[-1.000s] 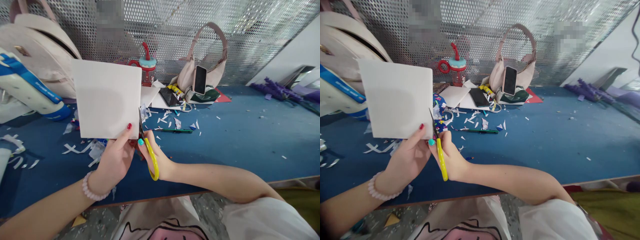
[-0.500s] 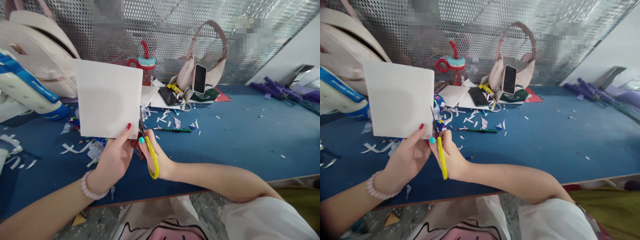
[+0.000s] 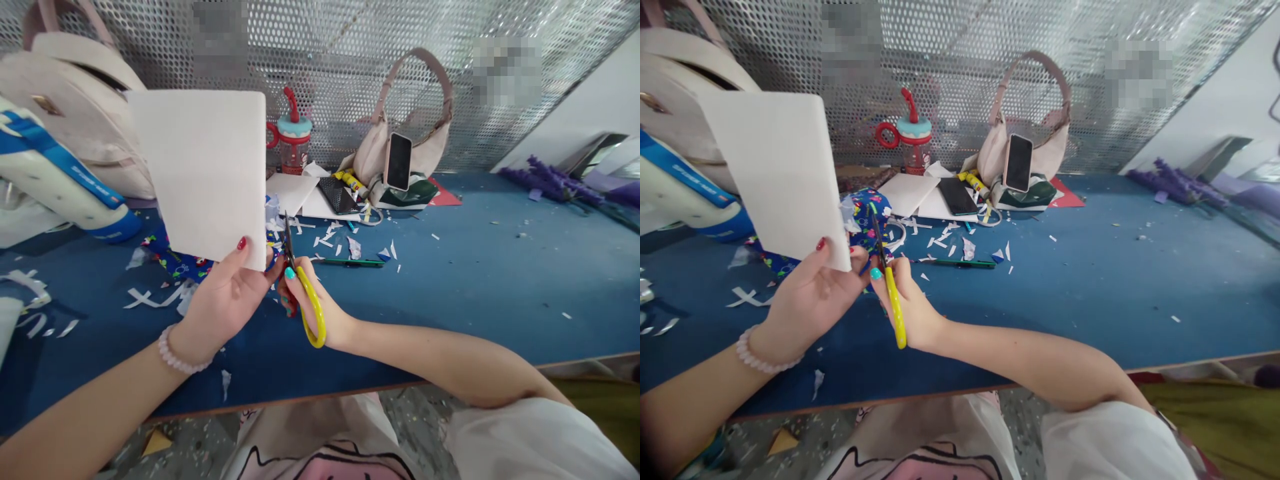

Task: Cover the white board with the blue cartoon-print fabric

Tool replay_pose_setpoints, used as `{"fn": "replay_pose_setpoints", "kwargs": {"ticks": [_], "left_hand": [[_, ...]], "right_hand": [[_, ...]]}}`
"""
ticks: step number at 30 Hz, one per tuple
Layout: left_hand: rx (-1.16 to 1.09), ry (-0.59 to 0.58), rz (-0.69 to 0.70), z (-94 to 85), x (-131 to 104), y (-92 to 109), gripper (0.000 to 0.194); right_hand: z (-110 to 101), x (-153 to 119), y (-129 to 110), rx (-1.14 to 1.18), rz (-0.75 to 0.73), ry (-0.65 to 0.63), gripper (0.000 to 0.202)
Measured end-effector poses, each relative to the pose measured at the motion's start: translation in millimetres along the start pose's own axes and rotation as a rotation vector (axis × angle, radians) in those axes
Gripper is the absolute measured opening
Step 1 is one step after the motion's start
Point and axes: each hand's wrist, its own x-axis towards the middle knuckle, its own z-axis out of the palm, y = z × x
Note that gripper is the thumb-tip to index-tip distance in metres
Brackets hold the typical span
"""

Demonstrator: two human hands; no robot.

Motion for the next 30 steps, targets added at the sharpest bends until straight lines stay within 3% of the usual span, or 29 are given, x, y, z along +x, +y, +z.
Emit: {"fn": "replay_pose_setpoints", "kwargs": {"ticks": [13, 22, 30], "left_hand": [[-0.035, -0.039, 0.036, -0.5, 5, 8, 0.014], [-0.036, -0.109, 0.142, 1.0, 11, 26, 0.021], [0.03, -0.063, 0.038, -0.5, 14, 24, 0.017]], "right_hand": [[2, -3, -6, -0.013, 0.049, -0.021, 0.046], [0, -5, -9, -0.076, 0.022, -0.062, 0.038], [-1, -4, -7, -0.045, 0.056, -0.065, 0.039]]}}
